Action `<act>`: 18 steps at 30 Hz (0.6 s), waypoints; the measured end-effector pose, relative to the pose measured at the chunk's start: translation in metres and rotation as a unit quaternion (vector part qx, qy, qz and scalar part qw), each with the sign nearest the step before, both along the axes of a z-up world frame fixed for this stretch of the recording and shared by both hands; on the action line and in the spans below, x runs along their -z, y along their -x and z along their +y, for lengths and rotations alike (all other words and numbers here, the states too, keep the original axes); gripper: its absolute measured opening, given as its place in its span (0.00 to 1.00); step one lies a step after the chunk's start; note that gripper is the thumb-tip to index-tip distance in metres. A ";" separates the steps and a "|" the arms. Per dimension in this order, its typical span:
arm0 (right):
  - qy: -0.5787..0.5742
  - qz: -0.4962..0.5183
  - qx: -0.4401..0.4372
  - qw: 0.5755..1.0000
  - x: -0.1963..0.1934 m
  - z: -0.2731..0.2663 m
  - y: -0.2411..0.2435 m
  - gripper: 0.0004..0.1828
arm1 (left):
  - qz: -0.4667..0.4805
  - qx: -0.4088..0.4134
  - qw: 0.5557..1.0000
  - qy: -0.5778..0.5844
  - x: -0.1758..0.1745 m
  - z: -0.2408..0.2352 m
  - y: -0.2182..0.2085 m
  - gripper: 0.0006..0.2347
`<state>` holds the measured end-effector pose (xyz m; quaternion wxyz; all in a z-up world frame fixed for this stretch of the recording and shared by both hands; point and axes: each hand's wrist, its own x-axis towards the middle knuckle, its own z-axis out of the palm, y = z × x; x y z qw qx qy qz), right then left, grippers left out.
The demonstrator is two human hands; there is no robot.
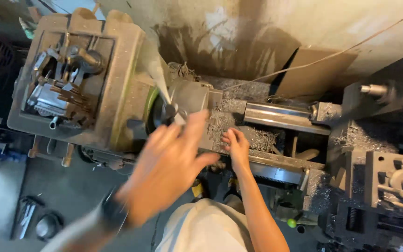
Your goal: Machining and inspecting an aluminum engine component using a lathe and hand tools.
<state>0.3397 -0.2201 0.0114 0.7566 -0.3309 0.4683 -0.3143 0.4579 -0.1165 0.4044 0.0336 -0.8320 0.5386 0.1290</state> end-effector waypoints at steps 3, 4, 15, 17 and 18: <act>-0.033 -0.095 0.005 0.995 0.088 -0.004 -0.042 0.21 | -0.056 0.225 0.944 0.233 -0.010 -0.044 -0.045 0.26; -0.025 -0.094 0.008 0.995 0.077 -0.006 -0.050 0.21 | -0.056 0.228 0.942 0.240 -0.004 -0.032 -0.054 0.26; -0.039 0.063 0.010 0.997 0.077 -0.032 -0.091 0.30 | -0.008 0.073 0.997 0.022 -0.002 -0.036 -0.071 0.21; 0.013 0.073 0.009 0.997 0.130 -0.043 -0.091 0.30 | -0.083 0.053 0.993 0.070 0.014 0.001 -0.051 0.27; 0.062 0.084 0.008 0.995 0.155 -0.049 -0.095 0.30 | -0.155 0.033 0.981 0.116 0.021 0.019 -0.044 0.35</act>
